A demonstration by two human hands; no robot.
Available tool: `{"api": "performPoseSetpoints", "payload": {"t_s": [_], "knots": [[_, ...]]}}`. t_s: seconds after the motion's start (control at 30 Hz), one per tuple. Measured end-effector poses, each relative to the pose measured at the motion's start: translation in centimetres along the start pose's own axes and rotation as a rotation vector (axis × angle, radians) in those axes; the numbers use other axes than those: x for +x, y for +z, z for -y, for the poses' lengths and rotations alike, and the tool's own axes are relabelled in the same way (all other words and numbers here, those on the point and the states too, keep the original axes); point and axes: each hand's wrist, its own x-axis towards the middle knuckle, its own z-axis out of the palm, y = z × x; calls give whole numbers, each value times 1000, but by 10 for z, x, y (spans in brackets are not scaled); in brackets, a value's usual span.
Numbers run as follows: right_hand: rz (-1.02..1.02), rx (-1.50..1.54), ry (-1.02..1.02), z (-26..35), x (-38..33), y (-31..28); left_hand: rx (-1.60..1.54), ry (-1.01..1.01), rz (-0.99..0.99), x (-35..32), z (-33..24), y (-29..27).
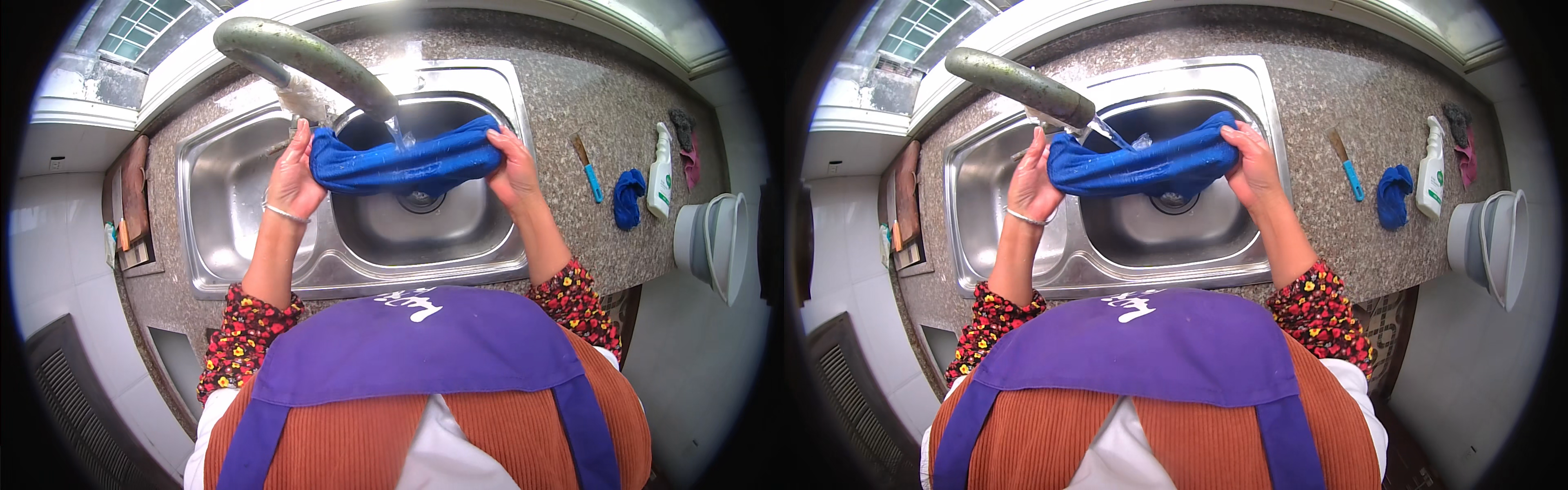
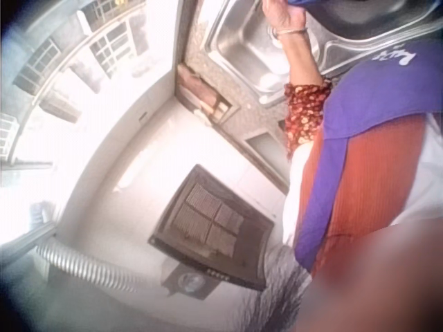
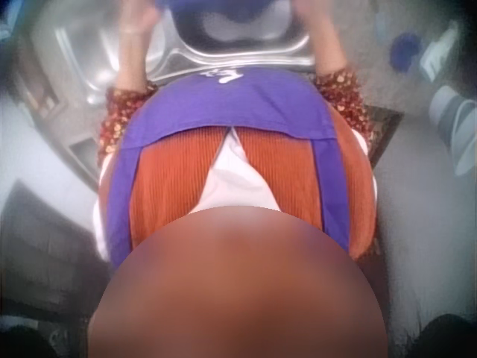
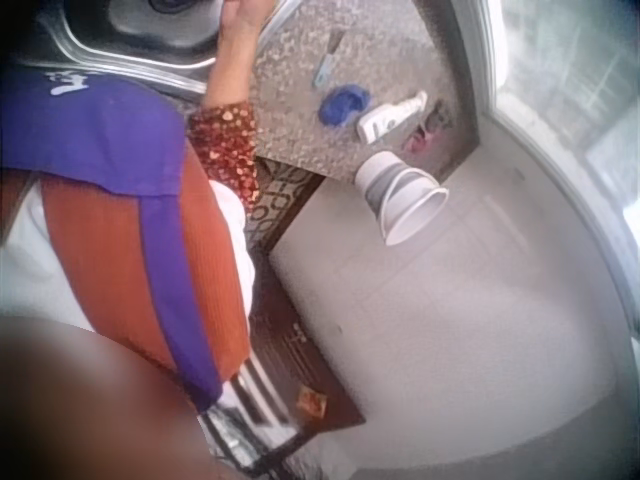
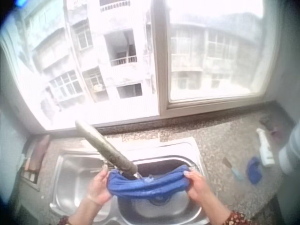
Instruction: The person wipes the window sill and glass with a blue cloth, then rinses and wrings the cloth under running water. They spray the window with a cleaning solution and continue wiping the glass.
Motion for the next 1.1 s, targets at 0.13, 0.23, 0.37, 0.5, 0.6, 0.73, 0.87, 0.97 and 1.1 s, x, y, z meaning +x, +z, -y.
{"api": "performPoseSetpoints", "payload": {"t_s": [0.13,0.23,0.37,0.5,0.6,0.73,0.87,0.97,1.1], "knots": [[-27,-187,16,2,-4,-6,640,108,-1,-9,26,2],[115,-13,-93,7,-7,-5,435,62,-62,-14,21,-1],[-177,-246,32,15,-3,-7,625,188,-60,-12,6,-19],[-75,-174,-175,30,-9,-10,751,377,-274,-19,-12,-26],[-145,-353,-224,50,-28,-8,980,547,-218,-38,-24,-16],[-130,-613,-194,76,-41,8,933,-3,-72,-52,-39,4],[-199,-935,-362,52,-7,18,890,168,-243,-14,-15,18],[-2,-1512,-732,5,16,3,854,249,-287,-8,17,18],[106,-1793,-22,-59,37,-22,556,-154,-305,-20,69,3]]}}
